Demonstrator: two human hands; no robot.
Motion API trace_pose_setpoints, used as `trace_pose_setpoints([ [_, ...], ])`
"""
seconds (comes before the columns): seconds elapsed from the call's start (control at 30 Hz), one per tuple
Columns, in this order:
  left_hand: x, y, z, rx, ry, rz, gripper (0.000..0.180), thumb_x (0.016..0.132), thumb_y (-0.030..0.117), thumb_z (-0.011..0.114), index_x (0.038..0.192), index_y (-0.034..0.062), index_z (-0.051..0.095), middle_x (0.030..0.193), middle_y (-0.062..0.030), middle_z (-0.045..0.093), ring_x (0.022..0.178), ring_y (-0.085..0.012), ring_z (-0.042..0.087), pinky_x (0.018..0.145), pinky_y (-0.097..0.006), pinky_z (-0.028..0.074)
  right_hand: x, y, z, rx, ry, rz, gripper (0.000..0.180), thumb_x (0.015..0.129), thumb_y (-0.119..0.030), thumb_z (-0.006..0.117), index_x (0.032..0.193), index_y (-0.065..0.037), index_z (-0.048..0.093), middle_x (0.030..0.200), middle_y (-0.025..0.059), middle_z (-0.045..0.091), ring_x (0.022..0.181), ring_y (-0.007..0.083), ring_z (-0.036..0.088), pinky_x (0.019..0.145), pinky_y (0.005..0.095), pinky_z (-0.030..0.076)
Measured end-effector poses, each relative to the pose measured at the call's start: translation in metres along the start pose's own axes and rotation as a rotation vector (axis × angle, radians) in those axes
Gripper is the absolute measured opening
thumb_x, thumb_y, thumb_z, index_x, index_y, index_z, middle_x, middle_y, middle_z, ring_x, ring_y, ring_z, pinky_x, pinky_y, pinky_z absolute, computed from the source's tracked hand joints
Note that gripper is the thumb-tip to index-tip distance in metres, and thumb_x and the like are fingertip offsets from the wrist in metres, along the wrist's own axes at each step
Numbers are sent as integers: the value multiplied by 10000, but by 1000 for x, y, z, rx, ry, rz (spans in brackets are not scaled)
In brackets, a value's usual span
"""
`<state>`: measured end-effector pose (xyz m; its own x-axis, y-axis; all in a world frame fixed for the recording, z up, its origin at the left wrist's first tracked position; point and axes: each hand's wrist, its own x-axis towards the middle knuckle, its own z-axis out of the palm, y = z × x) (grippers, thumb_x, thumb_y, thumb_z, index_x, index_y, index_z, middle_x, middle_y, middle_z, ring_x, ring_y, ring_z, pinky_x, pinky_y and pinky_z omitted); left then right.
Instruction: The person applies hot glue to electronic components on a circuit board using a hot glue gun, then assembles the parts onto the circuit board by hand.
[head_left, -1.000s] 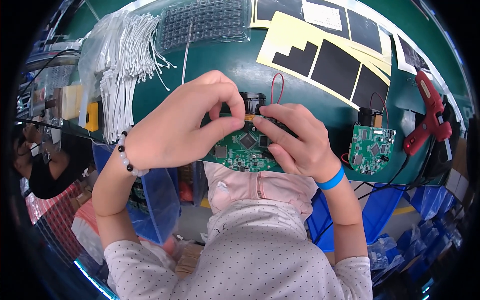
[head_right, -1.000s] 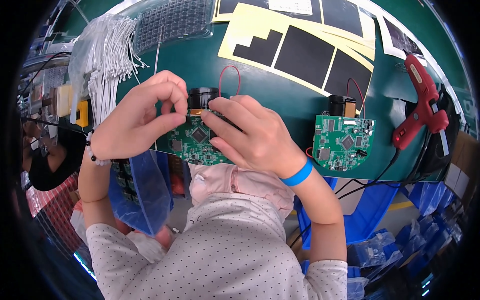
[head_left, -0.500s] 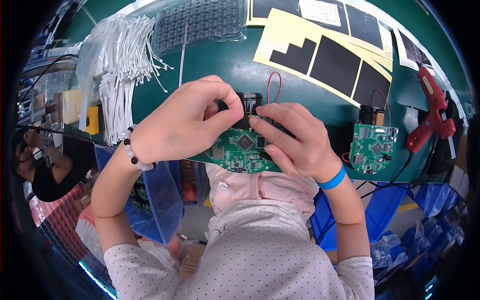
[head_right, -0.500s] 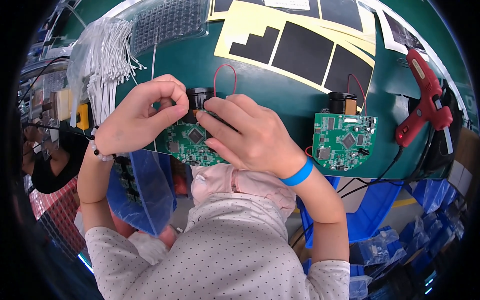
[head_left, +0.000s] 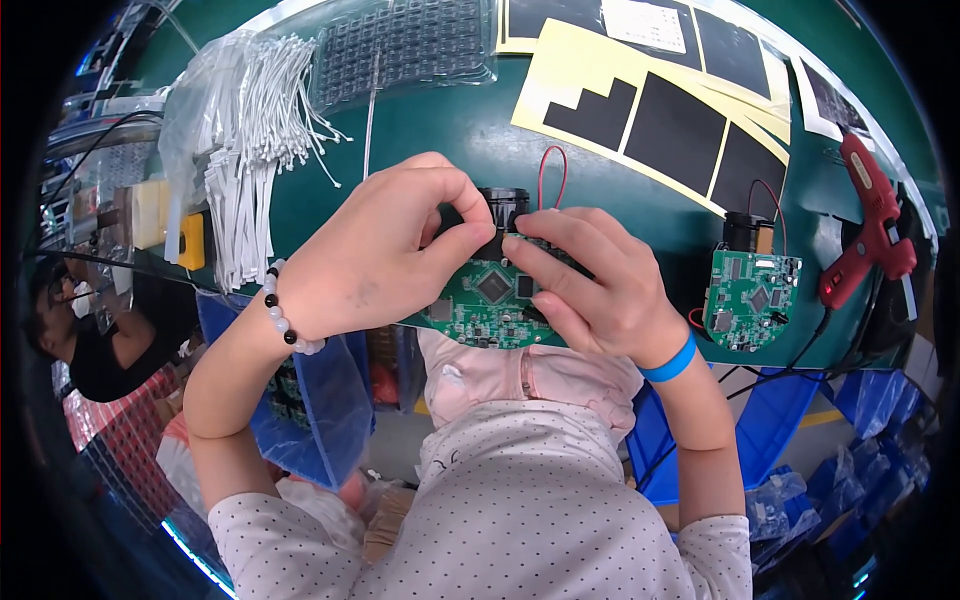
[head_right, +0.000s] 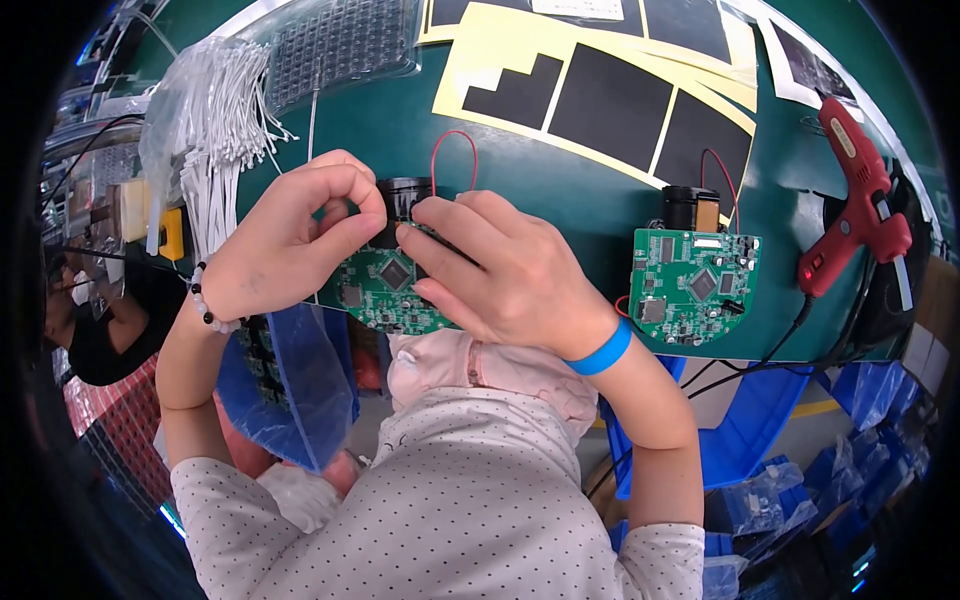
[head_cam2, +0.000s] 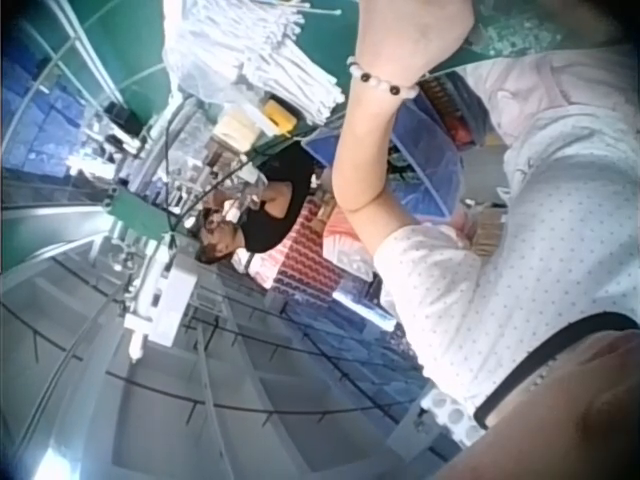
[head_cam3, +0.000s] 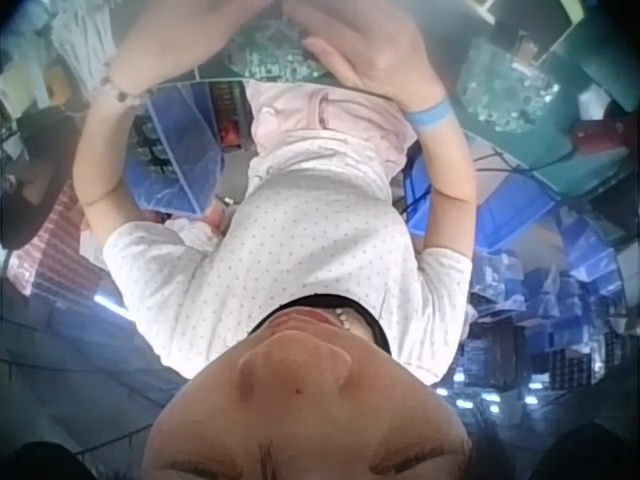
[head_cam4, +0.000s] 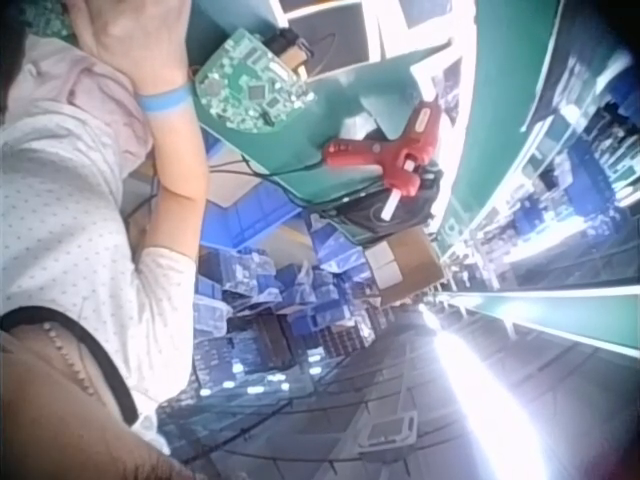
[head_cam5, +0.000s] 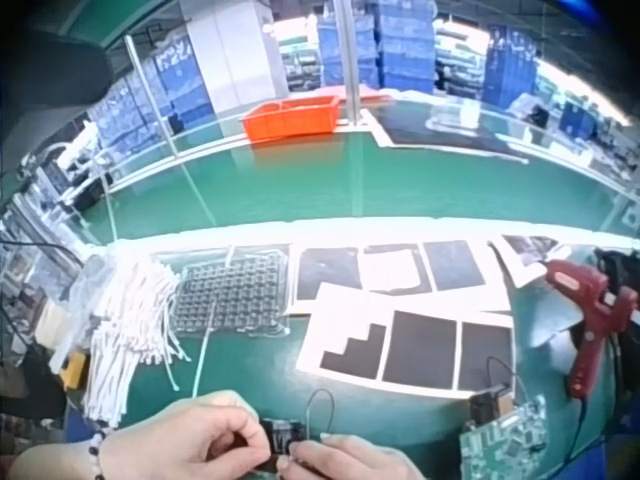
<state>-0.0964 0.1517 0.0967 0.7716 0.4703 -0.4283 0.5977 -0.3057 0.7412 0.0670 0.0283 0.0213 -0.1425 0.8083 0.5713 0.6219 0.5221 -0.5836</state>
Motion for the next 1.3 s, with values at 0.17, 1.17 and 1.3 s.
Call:
trace_pose_setpoints([
  [0.17,-1,0,4,8,65,28,34,812,10,587,804,5,554,866,-5,479,571,-32,357,501,-182,314,1,0,-1,-3,-3,-6,363,639,-150,690,965,-1,631,990,117,558,802,259,571,628,329,509],
  [1.17,1,-13,5,203,283,198,130,701,10,717,710,-5,589,778,-22,535,492,-58,347,461,-210,310,2,-3,-2,-13,-26,4,365,640,-121,687,981,-1,633,983,124,559,806,281,569,650,340,510],
  [1.3,-1,-10,5,145,237,126,106,710,8,713,743,-1,613,792,-28,566,507,-54,380,479,-204,337,2,-2,-1,-15,-19,-5,366,641,-115,689,984,-1,633,986,125,559,804,286,570,659,345,509],
])
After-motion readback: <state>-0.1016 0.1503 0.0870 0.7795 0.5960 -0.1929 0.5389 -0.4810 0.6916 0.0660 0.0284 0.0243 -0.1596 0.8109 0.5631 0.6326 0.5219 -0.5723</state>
